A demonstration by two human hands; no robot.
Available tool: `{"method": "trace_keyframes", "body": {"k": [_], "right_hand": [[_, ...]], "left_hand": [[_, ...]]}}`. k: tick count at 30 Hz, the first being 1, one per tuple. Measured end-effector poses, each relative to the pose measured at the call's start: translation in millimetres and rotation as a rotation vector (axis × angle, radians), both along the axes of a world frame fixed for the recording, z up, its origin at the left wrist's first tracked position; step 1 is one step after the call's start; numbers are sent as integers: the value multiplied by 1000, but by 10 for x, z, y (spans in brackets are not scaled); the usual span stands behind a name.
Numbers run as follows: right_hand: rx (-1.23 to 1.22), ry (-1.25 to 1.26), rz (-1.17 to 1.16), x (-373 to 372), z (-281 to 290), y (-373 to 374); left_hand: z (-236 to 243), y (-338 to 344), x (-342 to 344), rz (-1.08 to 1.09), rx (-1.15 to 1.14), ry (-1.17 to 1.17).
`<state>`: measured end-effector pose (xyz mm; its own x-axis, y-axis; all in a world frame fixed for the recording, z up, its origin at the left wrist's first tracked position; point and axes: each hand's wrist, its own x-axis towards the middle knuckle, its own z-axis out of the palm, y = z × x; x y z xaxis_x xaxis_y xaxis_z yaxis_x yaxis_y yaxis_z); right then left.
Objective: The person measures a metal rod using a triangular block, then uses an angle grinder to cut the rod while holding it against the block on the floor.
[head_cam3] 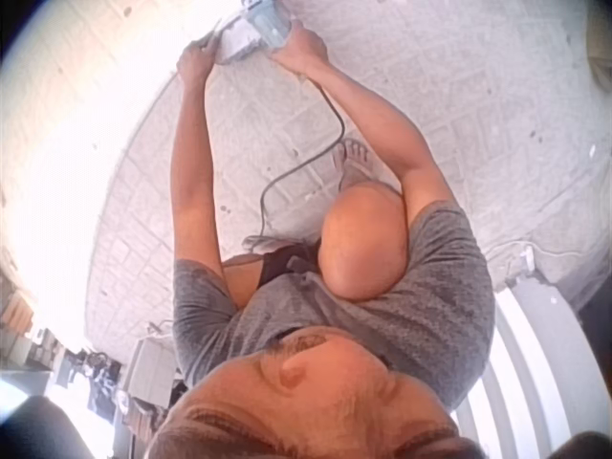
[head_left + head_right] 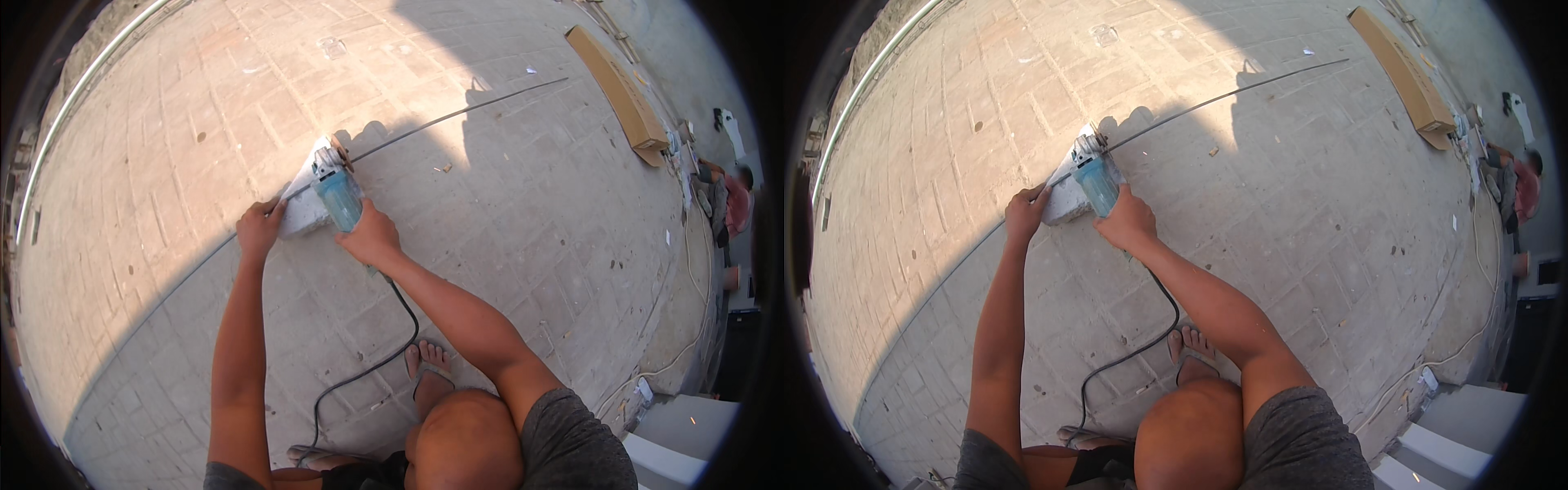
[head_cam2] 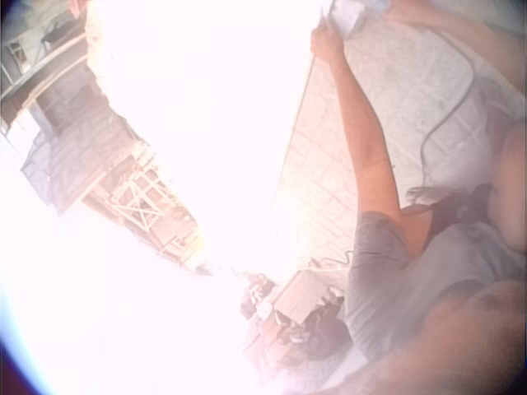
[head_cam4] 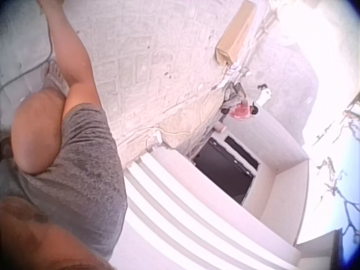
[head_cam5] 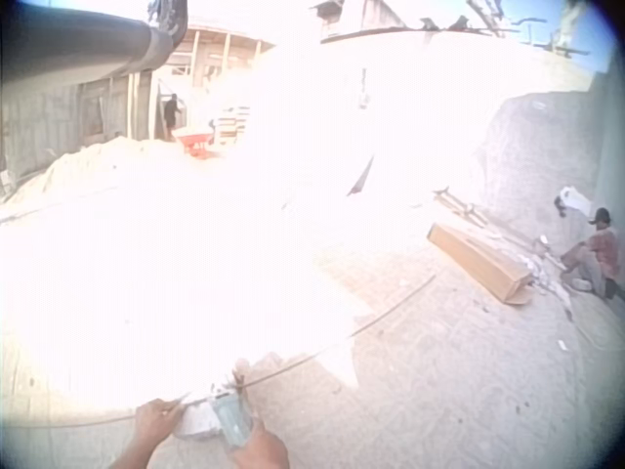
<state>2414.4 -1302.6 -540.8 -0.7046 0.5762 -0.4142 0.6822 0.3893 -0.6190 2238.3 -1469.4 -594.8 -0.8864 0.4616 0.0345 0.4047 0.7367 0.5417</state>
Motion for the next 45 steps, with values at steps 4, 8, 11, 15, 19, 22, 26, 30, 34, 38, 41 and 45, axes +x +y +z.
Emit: {"method": "trace_keyframes", "body": {"k": [4,8,11,15,19,22,26,30,34,38,41,45], "right_hand": [[9,19,8,-7,-12,-1],[-16,14,6,-15,-21,7],[-12,9,10,-18,-25,12],[-12,3,11,-16,-22,18],[-24,3,15,17,-22,-22],[-25,15,6,30,-25,-33],[-12,13,7,26,-25,-27],[2,-2,15,-21,-17,27],[-10,15,18,-17,-10,27],[-5,-2,26,-25,1,30],[-6,-18,29,-28,7,34],[-6,-33,27,-31,0,38]], "left_hand": [[-10,4,-2,-2,1,-26],[-28,-4,-4,-10,10,29],[-37,-7,-4,-4,21,20],[-35,-5,-4,5,14,11],[-34,-38,39,3,9,-28],[-34,-48,49,2,15,-22],[-36,-45,50,12,5,-5],[-30,2,8,10,4,16],[-18,3,17,3,3,1],[-10,4,20,15,-1,17],[-13,4,14,13,-13,14],[-26,1,10,11,-12,21]]}}
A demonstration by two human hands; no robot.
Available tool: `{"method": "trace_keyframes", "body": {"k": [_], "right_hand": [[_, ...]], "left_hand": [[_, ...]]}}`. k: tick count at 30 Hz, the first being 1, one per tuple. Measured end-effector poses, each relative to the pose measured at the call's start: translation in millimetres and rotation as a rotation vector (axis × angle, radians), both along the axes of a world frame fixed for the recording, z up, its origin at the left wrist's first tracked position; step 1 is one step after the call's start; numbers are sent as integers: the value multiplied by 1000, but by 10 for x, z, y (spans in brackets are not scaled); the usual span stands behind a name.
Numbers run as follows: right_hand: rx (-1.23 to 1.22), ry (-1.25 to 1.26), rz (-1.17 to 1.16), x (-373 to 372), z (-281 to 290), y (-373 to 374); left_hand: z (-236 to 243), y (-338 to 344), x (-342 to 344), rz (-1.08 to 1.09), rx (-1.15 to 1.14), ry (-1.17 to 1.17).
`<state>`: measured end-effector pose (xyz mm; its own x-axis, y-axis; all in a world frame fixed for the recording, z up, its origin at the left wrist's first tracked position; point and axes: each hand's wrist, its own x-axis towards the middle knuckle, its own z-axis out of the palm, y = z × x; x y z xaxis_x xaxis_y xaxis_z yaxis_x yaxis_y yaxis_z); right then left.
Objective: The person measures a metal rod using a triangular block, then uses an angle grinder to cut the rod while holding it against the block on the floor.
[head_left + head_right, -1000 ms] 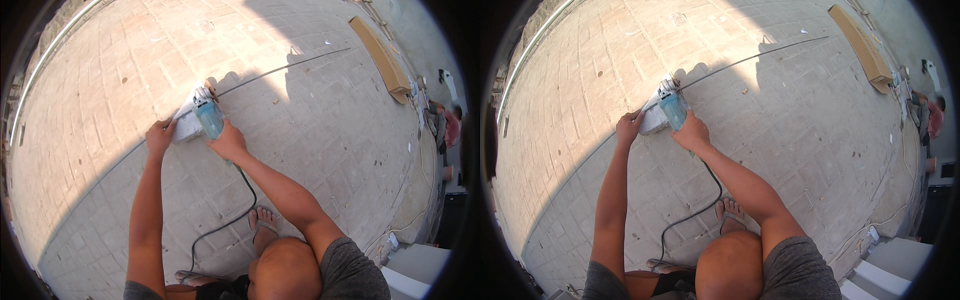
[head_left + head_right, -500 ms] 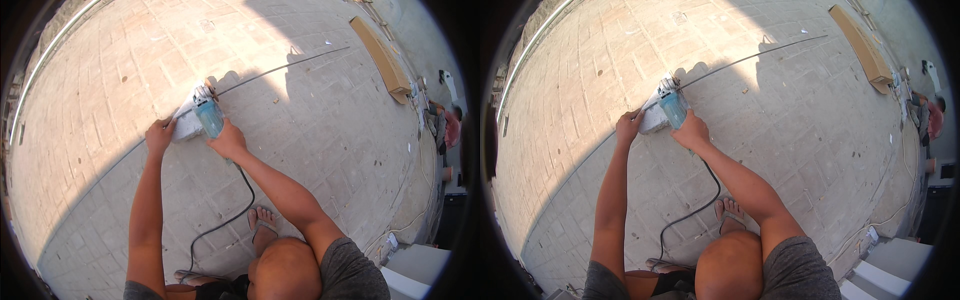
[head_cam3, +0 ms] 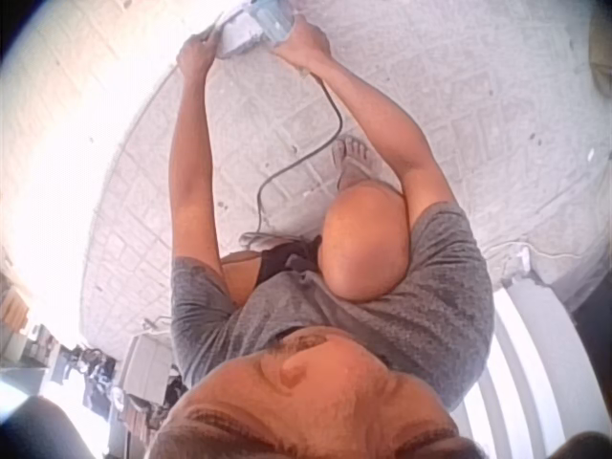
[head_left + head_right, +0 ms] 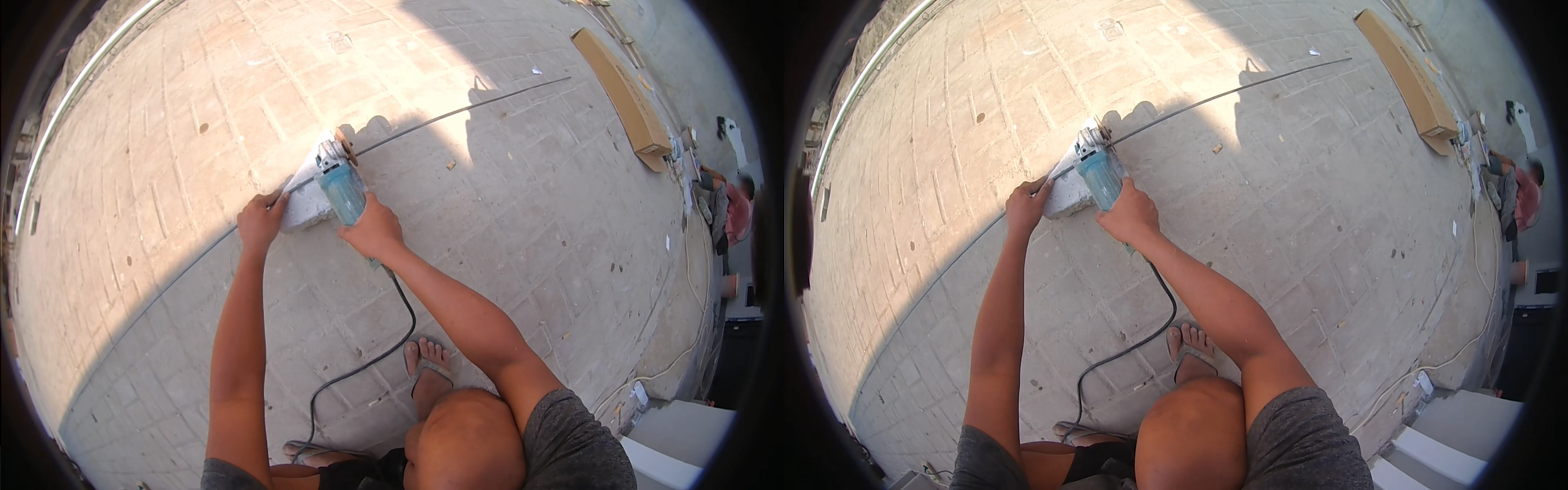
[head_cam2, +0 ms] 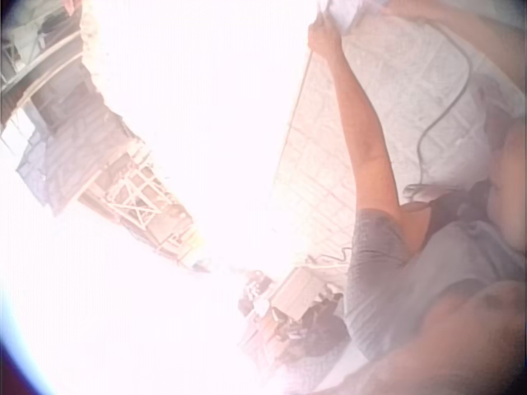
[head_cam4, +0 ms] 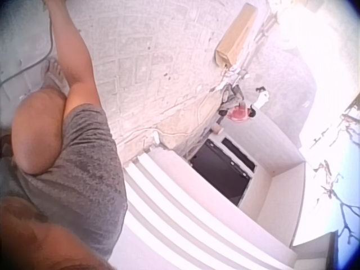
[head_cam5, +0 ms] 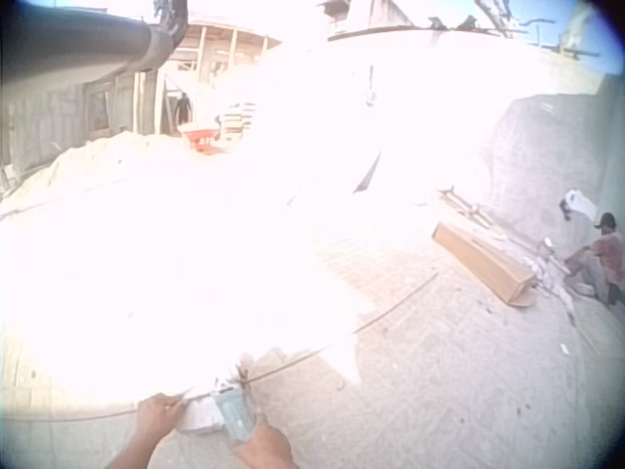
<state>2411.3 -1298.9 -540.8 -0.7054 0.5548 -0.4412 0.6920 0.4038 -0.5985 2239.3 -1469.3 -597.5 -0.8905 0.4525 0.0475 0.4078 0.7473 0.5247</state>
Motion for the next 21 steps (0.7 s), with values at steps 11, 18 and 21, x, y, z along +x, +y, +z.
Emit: {"method": "trace_keyframes", "body": {"k": [11,18,21], "right_hand": [[-16,22,0,-3,-14,7],[1,3,-1,-22,-30,9],[-4,16,-1,-19,-26,11]], "left_hand": [[22,10,15,15,-3,-30],[40,12,18,9,-6,-32],[56,15,12,13,-23,-57]]}}
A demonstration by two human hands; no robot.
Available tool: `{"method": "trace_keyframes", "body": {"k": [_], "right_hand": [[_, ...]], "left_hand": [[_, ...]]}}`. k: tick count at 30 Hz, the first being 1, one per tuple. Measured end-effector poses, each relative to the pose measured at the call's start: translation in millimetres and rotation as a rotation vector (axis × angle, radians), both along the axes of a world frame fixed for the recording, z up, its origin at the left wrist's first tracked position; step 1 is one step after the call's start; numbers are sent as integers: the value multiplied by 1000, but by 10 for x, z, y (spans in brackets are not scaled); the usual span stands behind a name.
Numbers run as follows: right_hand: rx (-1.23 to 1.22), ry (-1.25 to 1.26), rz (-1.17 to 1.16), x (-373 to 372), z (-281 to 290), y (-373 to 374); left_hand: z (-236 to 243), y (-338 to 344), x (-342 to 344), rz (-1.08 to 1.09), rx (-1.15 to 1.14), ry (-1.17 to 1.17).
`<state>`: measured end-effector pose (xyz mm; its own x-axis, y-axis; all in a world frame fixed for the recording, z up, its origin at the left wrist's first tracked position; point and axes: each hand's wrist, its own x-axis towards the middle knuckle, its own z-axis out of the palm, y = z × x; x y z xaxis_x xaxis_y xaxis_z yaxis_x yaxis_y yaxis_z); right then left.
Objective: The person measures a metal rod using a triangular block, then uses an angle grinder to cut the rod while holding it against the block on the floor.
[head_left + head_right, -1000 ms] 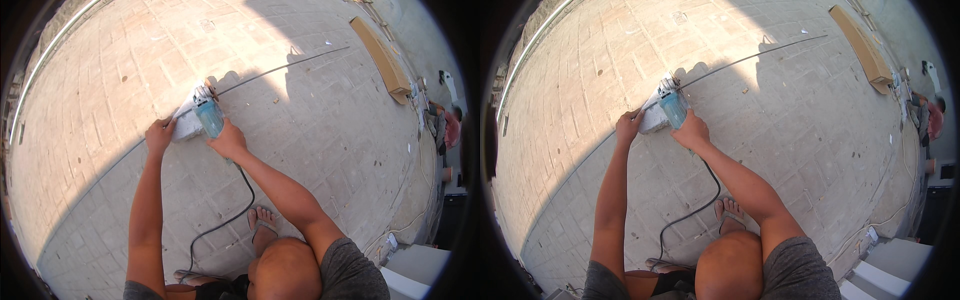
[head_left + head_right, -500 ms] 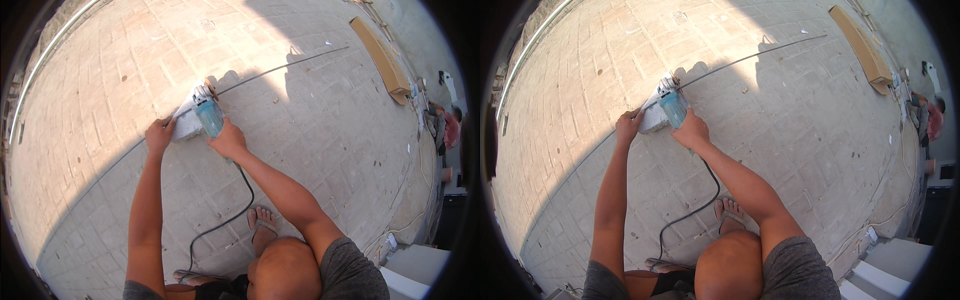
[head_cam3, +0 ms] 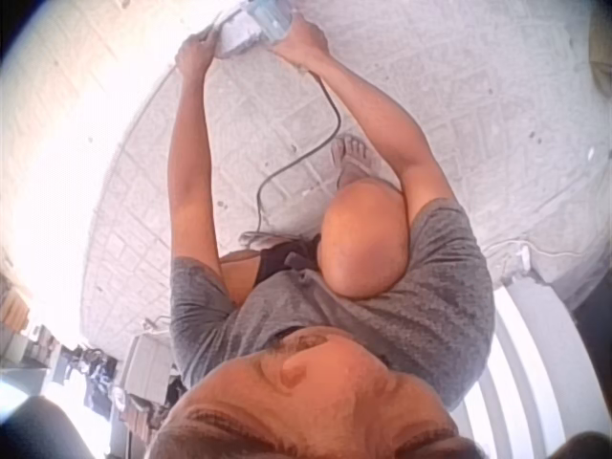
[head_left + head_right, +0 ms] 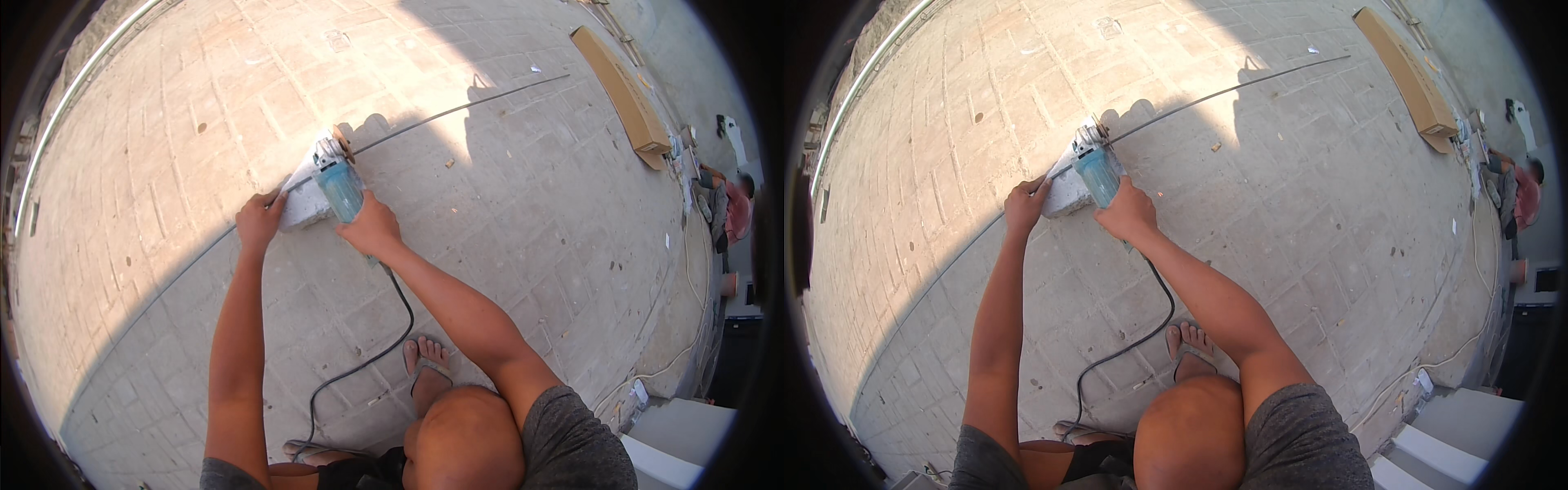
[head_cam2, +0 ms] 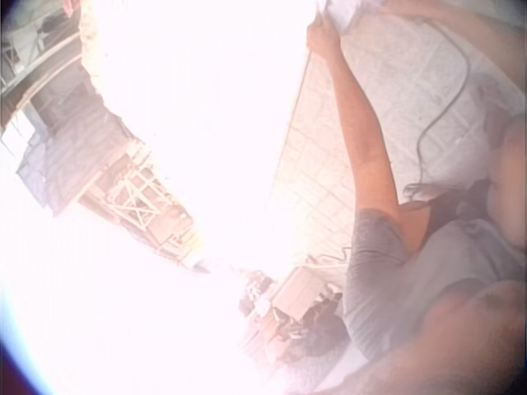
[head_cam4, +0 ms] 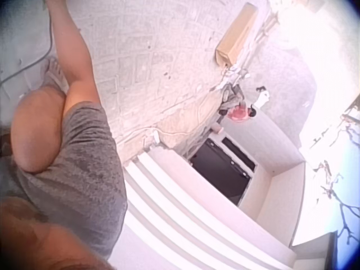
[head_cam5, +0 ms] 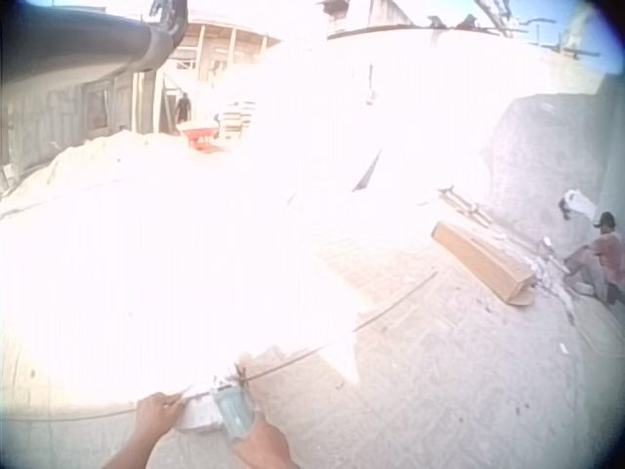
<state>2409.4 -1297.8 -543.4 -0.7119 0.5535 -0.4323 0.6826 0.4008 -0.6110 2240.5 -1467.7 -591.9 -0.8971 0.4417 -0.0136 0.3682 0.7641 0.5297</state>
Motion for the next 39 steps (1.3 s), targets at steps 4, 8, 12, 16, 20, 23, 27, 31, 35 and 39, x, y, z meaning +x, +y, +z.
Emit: {"method": "trace_keyframes", "body": {"k": [4,8,12,16,20,23,27,31,35,39], "right_hand": [[-9,12,-5,-2,-6,-4],[-8,24,-5,-1,-7,-6],[-8,1,-11,-2,4,-5],[-13,7,-10,0,-1,-10],[7,13,-18,1,-18,-18],[2,11,-20,10,-19,-21],[11,1,-29,17,-15,-26],[-3,14,-20,20,-18,-18],[4,27,-20,19,-27,-17],[0,24,-28,8,-35,-10]], "left_hand": [[-1,2,-3,-6,-11,-24],[-23,-3,-6,-1,-11,-5],[-45,-6,-3,-6,13,39],[-53,-11,-8,-18,33,29],[-56,-11,-12,-11,17,50],[-50,-7,-16,-12,7,44],[-38,2,-18,1,-20,34],[-37,0,-15,-5,4,10],[-42,2,-19,-3,-7,26],[-46,0,-8,-8,-3,38]]}}
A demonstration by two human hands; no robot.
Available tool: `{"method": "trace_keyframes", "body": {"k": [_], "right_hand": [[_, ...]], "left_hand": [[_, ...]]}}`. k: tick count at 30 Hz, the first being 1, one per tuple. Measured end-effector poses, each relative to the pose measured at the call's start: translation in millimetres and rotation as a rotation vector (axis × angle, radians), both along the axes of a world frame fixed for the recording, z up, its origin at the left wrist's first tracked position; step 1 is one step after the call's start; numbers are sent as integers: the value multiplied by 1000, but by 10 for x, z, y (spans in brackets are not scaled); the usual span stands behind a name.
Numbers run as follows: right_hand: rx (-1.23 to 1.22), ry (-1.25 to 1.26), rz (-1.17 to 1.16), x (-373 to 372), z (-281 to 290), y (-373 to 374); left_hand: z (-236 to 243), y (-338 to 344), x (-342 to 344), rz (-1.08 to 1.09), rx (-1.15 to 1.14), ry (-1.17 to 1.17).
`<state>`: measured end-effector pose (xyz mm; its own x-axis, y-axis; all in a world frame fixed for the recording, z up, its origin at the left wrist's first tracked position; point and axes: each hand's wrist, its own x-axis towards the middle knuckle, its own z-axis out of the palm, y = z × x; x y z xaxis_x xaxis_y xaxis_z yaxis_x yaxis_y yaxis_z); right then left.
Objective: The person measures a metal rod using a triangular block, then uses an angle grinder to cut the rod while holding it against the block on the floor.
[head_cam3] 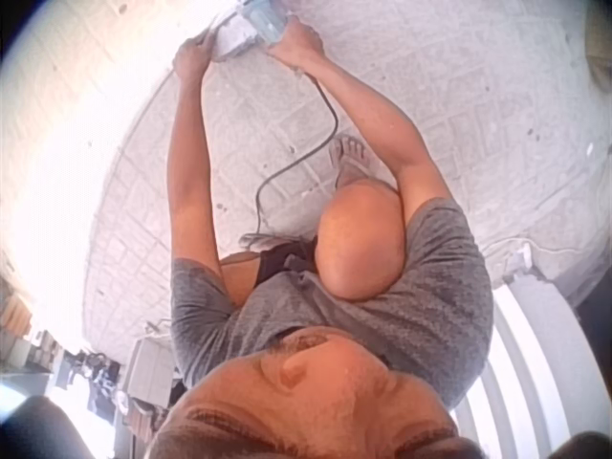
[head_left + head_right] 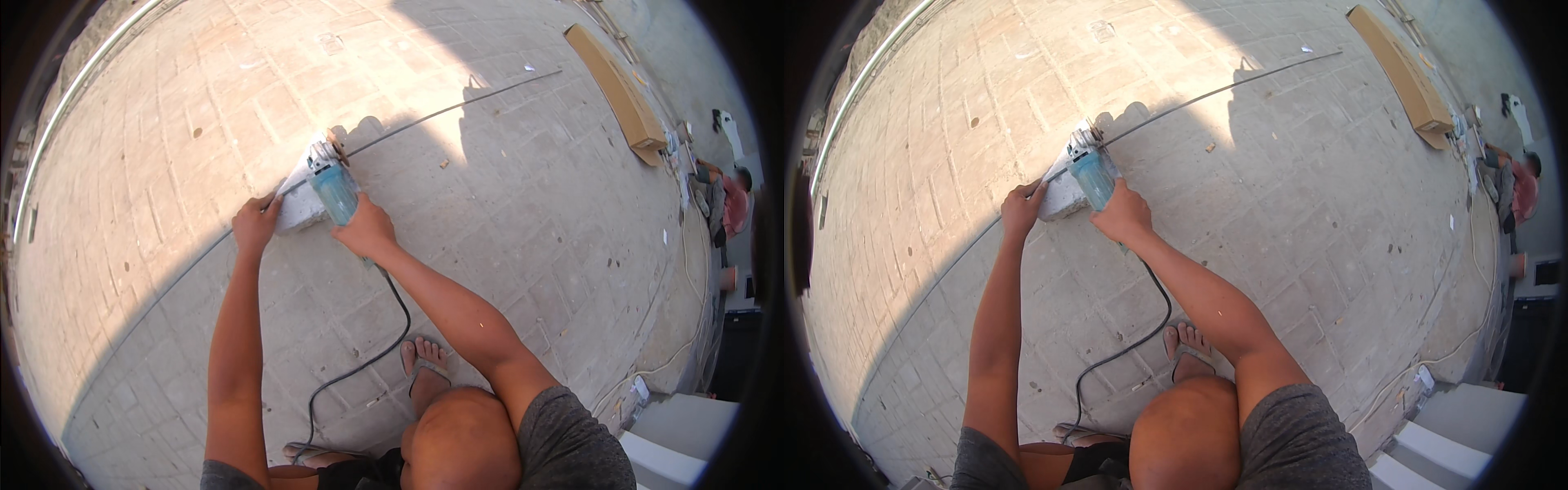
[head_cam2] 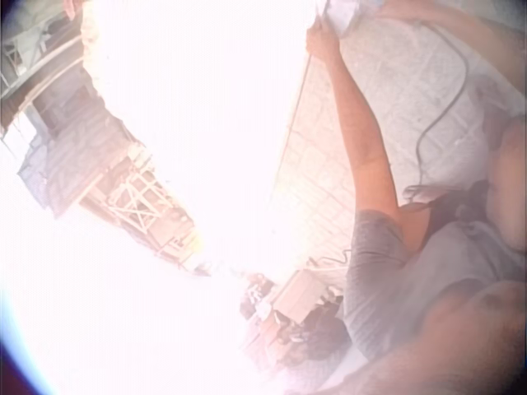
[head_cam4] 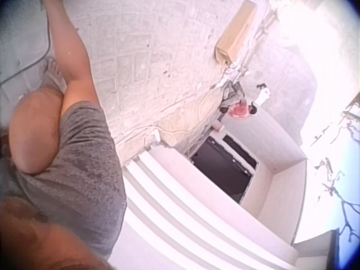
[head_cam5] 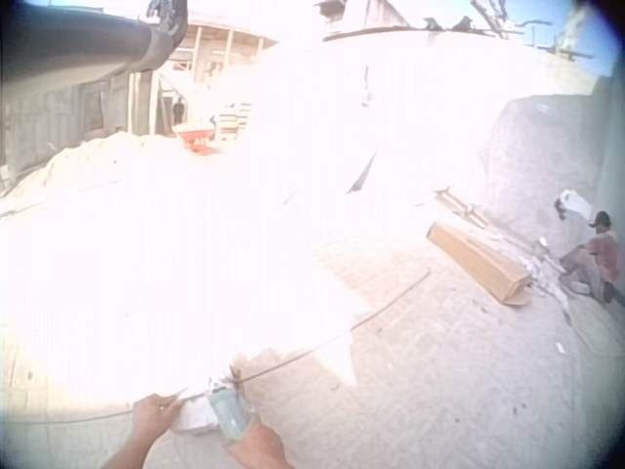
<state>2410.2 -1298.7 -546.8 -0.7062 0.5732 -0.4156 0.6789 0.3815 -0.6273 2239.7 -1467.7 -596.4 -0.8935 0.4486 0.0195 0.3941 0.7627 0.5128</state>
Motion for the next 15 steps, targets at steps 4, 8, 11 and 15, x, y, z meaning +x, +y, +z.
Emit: {"method": "trace_keyframes", "body": {"k": [4,8,11,15], "right_hand": [[-12,9,2,-14,-1,-1],[22,-5,3,-24,4,-2],[24,-12,8,-26,4,6],[24,-32,1,-38,3,10]], "left_hand": [[3,-6,9,-9,30,-12],[-2,-8,5,0,3,-6],[-13,-11,4,-6,0,22],[-12,-10,3,-8,7,19]]}}
